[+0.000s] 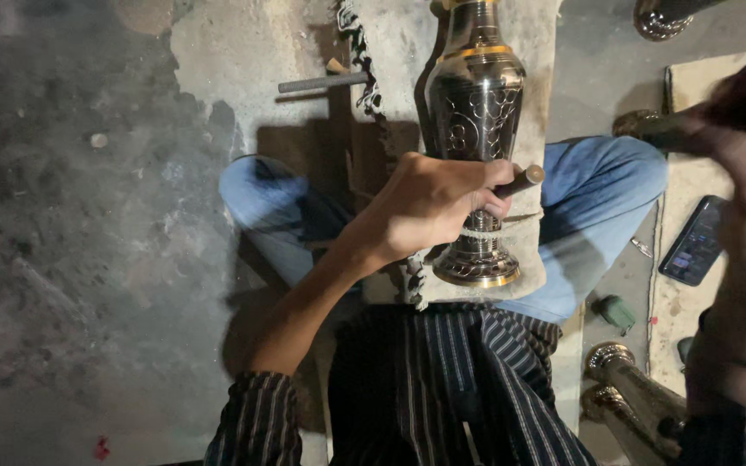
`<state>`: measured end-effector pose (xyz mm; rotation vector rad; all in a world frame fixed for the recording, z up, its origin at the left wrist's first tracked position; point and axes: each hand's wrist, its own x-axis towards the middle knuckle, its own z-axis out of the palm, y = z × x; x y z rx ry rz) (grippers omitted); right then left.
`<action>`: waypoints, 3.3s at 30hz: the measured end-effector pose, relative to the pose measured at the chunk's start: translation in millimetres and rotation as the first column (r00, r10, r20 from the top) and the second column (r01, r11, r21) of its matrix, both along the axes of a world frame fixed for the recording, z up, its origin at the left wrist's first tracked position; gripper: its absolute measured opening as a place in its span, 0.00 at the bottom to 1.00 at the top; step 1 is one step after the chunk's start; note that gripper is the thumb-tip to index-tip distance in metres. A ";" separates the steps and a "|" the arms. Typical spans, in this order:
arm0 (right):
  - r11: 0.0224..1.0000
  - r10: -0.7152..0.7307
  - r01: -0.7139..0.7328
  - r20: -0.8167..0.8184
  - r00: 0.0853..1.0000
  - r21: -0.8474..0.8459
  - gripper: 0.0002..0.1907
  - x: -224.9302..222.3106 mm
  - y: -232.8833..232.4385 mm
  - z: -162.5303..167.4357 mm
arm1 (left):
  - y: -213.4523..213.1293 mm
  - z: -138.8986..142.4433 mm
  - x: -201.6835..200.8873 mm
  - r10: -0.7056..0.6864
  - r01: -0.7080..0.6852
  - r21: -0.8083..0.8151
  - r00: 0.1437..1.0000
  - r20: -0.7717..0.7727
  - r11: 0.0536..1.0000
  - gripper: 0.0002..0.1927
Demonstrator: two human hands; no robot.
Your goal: The person sits on the floor holding a small punch against an engraved brass vase and repeatedly strikes the punch with a wooden mallet, repositioning the punch around the vase's surface to chase the decorative pattern.
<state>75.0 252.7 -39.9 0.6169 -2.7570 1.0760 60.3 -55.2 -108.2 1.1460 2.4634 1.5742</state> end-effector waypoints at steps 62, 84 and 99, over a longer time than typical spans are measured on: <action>0.753 -0.602 0.633 0.199 0.773 -0.180 0.17 48.3 -75.7 -110.6 | -21.4 9.8 -16.0 -0.176 0.090 0.364 0.961 0.212 0.927 0.09; 0.931 -0.015 -0.039 0.146 0.989 0.363 0.25 -21.3 -15.0 -4.7 | -30.4 -13.2 -23.9 -0.084 0.094 0.112 0.992 -0.089 0.989 0.10; 0.917 0.305 -0.327 0.126 0.944 0.228 0.37 -80.8 -57.2 77.1 | -11.3 3.2 4.5 0.049 -0.209 0.420 0.931 0.361 0.883 0.12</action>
